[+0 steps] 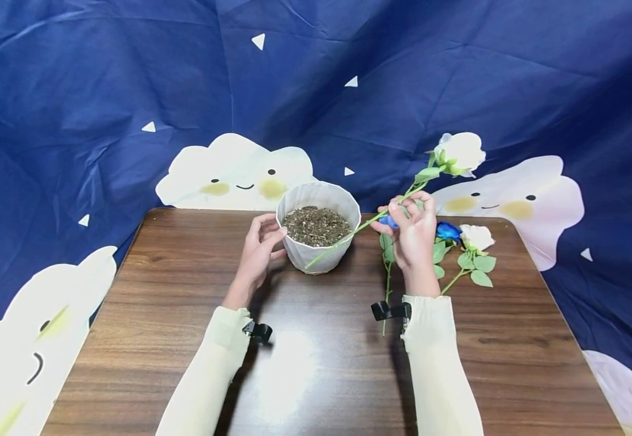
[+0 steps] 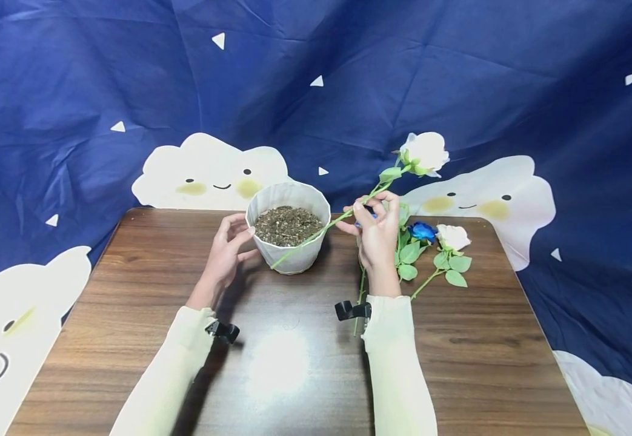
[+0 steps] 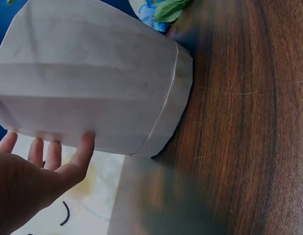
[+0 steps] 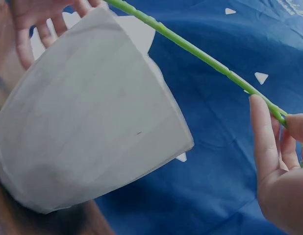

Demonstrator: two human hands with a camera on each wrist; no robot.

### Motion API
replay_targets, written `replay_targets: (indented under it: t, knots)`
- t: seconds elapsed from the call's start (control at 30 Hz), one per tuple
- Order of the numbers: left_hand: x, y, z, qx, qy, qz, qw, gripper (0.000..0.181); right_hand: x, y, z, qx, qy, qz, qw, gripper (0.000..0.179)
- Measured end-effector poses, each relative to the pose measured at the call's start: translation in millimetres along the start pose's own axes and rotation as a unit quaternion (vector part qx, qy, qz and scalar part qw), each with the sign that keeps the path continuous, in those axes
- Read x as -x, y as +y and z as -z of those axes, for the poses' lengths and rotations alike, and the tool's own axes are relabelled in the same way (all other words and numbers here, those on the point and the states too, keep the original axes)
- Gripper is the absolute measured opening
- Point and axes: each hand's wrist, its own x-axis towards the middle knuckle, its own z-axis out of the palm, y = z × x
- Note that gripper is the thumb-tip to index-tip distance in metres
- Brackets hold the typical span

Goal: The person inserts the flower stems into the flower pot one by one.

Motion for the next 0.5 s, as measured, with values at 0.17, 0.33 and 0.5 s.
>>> replay_targets:
  t: [0.17,0.33,0.5]
  knots:
    - [-2.3,0.5,4.5,0.007,-0.015,0.002,0.9999,0.049,-8.7,-4.3,-3.6,-0.001,0.005,0.008,1.0,0.031]
    - [-2.8,0.9,7.5,0.004,-0.03,0.002,0.9995,0.05,-13.2,-4.2,-5.0,-0.011,0.022,0.007,0.9997,0.031]
    - [-1.8,2.6,6.3,-0.008,-0.038,-0.007,0.9992,0.05,-17.3,-2.8,-6.8,-0.016,0.034,0.008,0.9992,0.032]
